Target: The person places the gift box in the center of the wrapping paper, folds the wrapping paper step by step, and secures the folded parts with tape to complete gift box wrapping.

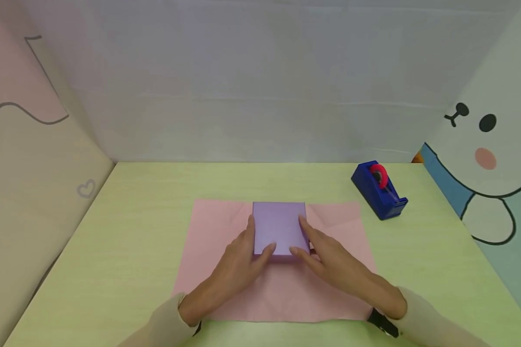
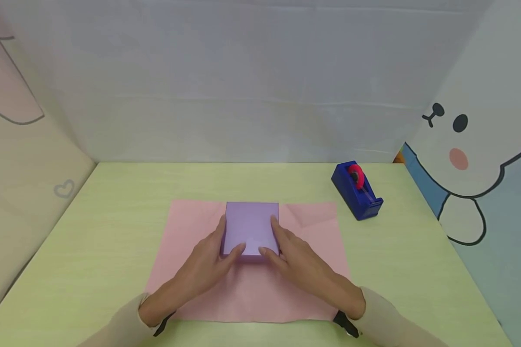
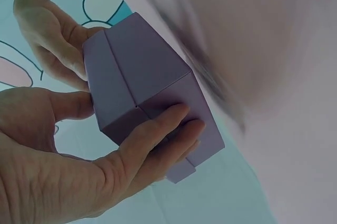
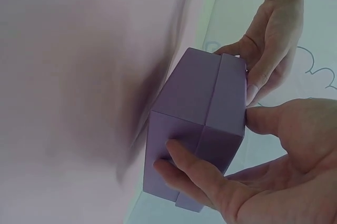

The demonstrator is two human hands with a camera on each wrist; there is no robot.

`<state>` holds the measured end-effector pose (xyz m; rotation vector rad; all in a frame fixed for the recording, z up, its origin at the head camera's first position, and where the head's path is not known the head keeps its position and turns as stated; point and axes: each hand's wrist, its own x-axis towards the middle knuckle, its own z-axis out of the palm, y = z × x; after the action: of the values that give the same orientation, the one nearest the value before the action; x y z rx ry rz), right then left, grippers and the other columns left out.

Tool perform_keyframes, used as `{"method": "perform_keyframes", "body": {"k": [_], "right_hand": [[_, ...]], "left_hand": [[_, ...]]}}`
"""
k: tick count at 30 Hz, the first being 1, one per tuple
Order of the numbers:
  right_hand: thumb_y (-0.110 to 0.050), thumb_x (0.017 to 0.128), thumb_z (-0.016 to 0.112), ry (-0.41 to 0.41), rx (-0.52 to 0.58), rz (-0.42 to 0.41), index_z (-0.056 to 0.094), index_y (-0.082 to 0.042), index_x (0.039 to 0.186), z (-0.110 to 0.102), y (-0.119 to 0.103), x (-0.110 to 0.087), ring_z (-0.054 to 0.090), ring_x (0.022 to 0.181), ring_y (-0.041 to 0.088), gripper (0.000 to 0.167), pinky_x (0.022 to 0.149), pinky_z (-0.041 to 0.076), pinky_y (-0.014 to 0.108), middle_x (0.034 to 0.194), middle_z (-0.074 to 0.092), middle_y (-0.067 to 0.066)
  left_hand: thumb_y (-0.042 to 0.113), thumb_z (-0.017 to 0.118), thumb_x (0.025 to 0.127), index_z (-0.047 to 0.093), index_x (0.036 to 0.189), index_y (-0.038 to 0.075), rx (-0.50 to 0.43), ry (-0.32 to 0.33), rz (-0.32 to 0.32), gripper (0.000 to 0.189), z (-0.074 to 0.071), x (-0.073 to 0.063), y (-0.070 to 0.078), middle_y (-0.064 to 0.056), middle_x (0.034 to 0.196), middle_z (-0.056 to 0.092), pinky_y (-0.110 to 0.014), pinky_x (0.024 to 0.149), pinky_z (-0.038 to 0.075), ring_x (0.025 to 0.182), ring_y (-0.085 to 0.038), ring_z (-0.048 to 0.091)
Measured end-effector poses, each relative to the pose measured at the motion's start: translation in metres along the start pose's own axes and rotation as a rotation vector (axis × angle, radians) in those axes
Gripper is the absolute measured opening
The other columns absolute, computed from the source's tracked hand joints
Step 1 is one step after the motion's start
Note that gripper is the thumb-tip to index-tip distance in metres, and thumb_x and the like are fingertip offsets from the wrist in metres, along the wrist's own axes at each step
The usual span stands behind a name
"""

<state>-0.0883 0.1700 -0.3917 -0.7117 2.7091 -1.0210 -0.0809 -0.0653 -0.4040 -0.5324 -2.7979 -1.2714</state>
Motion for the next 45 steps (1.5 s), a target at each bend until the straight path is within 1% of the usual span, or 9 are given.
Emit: {"method": "perform_keyframes", "body": {"k": [5,12,17,24,34,37,45], "right_hand": [[-0.036,0.106,0.057,0.007,-0.008,0.004,0.023,0.008,0.159,0.002,-0.002,-0.004,0.060,0.124,0.027,0.076,0.098,0.052,0.044,0.158,0.038,0.027],[-0.039,0.106,0.056,-0.007,0.003,0.020,0.023,0.006,0.160,0.004,-0.002,-0.010,0.064,0.118,0.024,0.077,0.094,0.055,0.040,0.156,0.041,0.026],[-0.038,0.106,0.056,0.004,-0.001,0.001,0.024,0.006,0.159,0.005,-0.002,-0.013,0.065,0.115,0.021,0.076,0.092,0.055,0.039,0.155,0.044,0.025],[-0.037,0.107,0.055,-0.003,0.001,-0.008,0.023,0.006,0.159,0.008,-0.001,-0.015,0.063,0.121,0.022,0.075,0.096,0.054,0.040,0.157,0.040,0.026],[-0.036,0.107,0.055,-0.014,-0.004,-0.004,0.024,0.008,0.158,0.012,-0.001,-0.015,0.059,0.126,0.024,0.074,0.099,0.052,0.044,0.157,0.039,0.027],[-0.037,0.107,0.055,-0.019,0.002,0.001,0.024,0.008,0.159,0.012,-0.001,-0.015,0.059,0.126,0.024,0.075,0.099,0.052,0.044,0.157,0.039,0.027],[-0.036,0.107,0.055,-0.024,0.010,-0.003,0.024,0.008,0.158,0.011,0.002,-0.015,0.064,0.116,0.020,0.074,0.094,0.055,0.040,0.154,0.043,0.027]], "left_hand": [[0.021,0.066,0.102,0.017,0.155,-0.017,0.002,0.008,0.004,0.082,0.001,-0.004,0.001,-0.034,0.132,0.058,-0.051,0.091,0.055,0.116,-0.039,0.064],[0.023,0.066,0.102,0.017,0.155,-0.017,-0.008,-0.017,0.003,0.083,0.003,-0.010,0.000,-0.036,0.136,0.055,-0.051,0.095,0.054,0.121,-0.043,0.061],[0.023,0.065,0.102,0.016,0.155,-0.017,-0.013,-0.023,0.018,0.083,0.004,-0.012,-0.001,-0.035,0.134,0.056,-0.050,0.095,0.055,0.121,-0.044,0.062],[0.024,0.067,0.101,0.019,0.154,-0.019,0.020,-0.013,0.016,0.083,0.006,-0.016,-0.003,-0.036,0.133,0.057,-0.051,0.094,0.055,0.120,-0.045,0.062],[0.025,0.067,0.101,0.020,0.153,-0.020,0.029,-0.019,0.002,0.083,0.007,-0.018,-0.005,-0.039,0.136,0.054,-0.054,0.096,0.053,0.122,-0.047,0.060],[0.026,0.067,0.101,0.021,0.153,-0.020,0.035,-0.017,0.008,0.082,0.007,-0.018,-0.005,-0.039,0.135,0.054,-0.054,0.096,0.053,0.121,-0.048,0.061],[0.027,0.066,0.102,0.021,0.153,-0.019,0.030,-0.019,0.014,0.083,0.007,-0.020,-0.005,-0.040,0.136,0.053,-0.055,0.095,0.053,0.121,-0.050,0.060]]}}
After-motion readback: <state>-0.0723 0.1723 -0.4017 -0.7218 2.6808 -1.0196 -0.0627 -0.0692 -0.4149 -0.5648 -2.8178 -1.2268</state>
